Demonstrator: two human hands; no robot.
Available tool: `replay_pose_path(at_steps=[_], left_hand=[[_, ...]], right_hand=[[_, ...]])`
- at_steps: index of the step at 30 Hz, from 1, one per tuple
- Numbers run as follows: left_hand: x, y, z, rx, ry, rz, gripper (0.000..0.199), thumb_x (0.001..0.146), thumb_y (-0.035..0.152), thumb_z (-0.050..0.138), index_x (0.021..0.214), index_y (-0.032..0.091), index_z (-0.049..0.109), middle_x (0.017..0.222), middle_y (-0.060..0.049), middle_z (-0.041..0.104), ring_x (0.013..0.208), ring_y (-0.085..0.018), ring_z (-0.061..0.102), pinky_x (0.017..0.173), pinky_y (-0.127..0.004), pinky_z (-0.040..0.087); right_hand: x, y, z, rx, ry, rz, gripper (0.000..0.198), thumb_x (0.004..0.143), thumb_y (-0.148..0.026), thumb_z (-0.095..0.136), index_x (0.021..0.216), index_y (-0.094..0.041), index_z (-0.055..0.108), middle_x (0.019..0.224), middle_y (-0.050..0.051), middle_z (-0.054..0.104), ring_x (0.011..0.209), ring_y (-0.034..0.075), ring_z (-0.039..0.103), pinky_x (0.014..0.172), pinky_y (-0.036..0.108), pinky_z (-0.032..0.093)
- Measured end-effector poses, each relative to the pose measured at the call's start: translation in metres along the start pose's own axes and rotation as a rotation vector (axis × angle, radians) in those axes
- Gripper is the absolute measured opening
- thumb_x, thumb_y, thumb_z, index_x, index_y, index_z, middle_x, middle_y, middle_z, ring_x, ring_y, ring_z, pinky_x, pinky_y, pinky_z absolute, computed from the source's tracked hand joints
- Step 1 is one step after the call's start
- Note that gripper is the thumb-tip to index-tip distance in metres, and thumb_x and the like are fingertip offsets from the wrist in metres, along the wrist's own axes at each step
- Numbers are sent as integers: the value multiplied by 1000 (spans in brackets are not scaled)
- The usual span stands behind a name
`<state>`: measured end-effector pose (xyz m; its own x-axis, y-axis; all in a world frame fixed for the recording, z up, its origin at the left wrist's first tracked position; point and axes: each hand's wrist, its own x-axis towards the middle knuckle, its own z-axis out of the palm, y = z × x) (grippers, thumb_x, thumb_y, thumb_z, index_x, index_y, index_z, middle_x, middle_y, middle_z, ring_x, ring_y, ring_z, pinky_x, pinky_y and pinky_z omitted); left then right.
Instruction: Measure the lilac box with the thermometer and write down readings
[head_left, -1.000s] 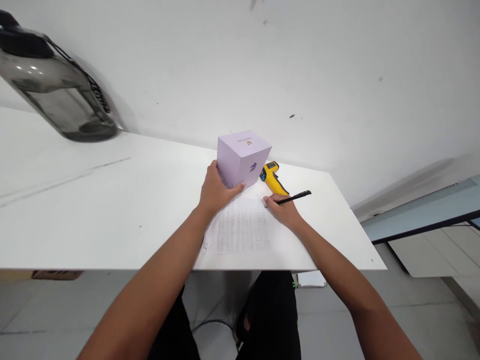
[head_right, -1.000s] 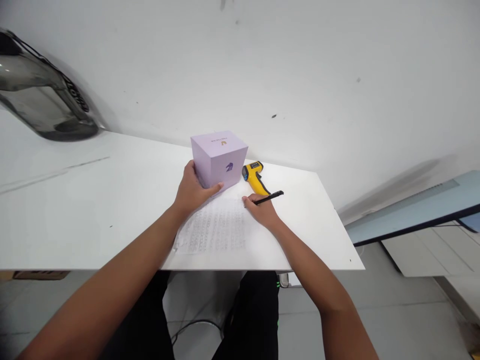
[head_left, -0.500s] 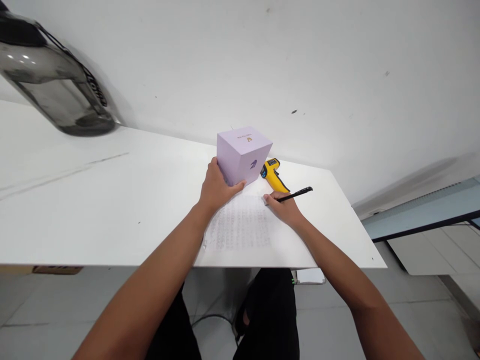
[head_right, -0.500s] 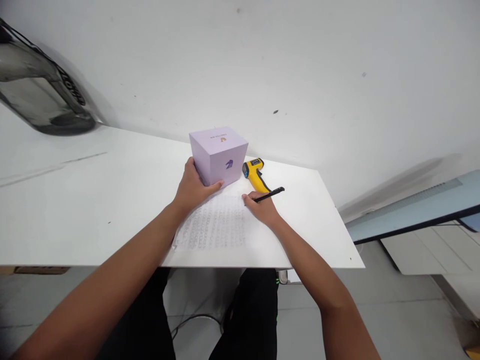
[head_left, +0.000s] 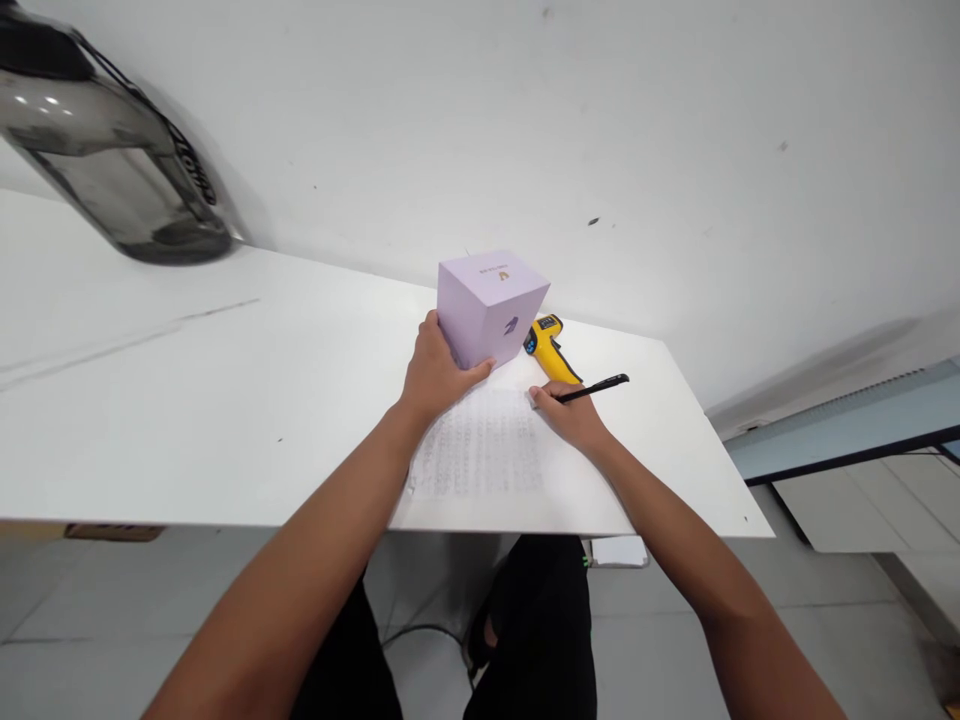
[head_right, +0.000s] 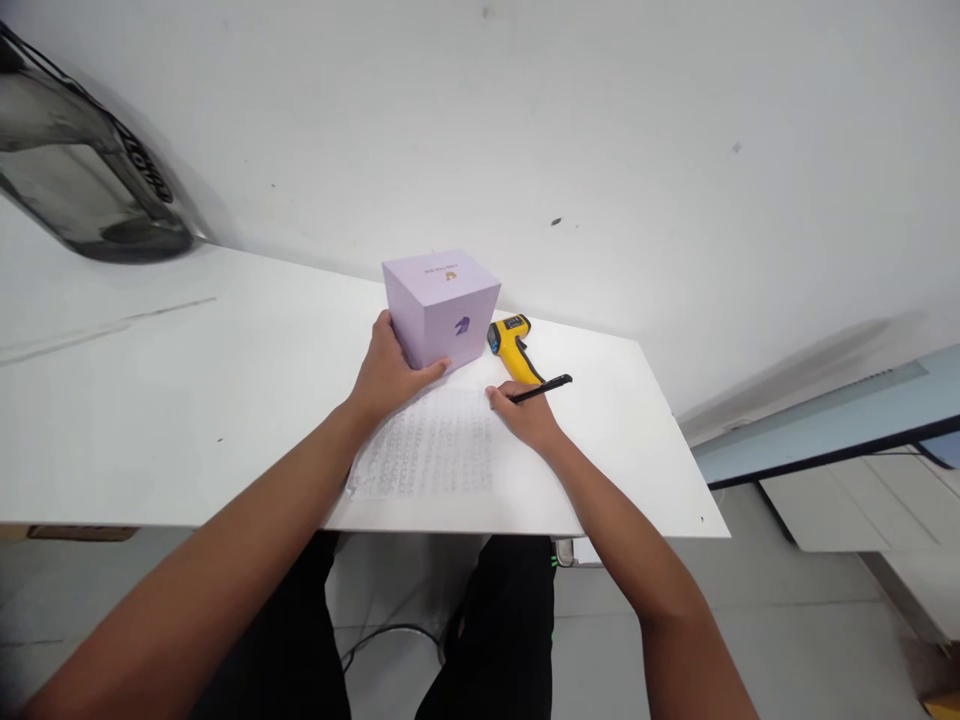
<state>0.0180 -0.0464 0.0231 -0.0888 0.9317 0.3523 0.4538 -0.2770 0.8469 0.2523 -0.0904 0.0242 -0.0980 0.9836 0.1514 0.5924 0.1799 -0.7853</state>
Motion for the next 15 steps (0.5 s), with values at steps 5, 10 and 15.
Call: replay_pose_path(at_steps=[5,10,15], left_hand=[[-1,2,-1,-4,-21,-22,98,60,48,85,139,24,32,132,-14,49,126,-37,50,97,-53,48],[-1,-1,0,-21,-2,-5,98,60,48,85,139,26,32,132,-14,48,126,-37,50,96,-54,48],[-1,2,-1,-15,-17,-15,98,60,49,85,139,25,32,131,-14,49,126,-38,50,96,-55,48]], right_hand=[[-1,-2,0,18,18,8,38,85,-50,61,61,-21,62,63,3,63,64,18,57,61,31,44],[-2,-3,-1,23,19,30,38,85,-50,61,62,-21,65,62,2,63,64,18,58,60,31,44],[-2,-3,-1,8,32,22,39,85,-50,60,61,-20,64,61,2,61,64,18,57,60,31,44]])
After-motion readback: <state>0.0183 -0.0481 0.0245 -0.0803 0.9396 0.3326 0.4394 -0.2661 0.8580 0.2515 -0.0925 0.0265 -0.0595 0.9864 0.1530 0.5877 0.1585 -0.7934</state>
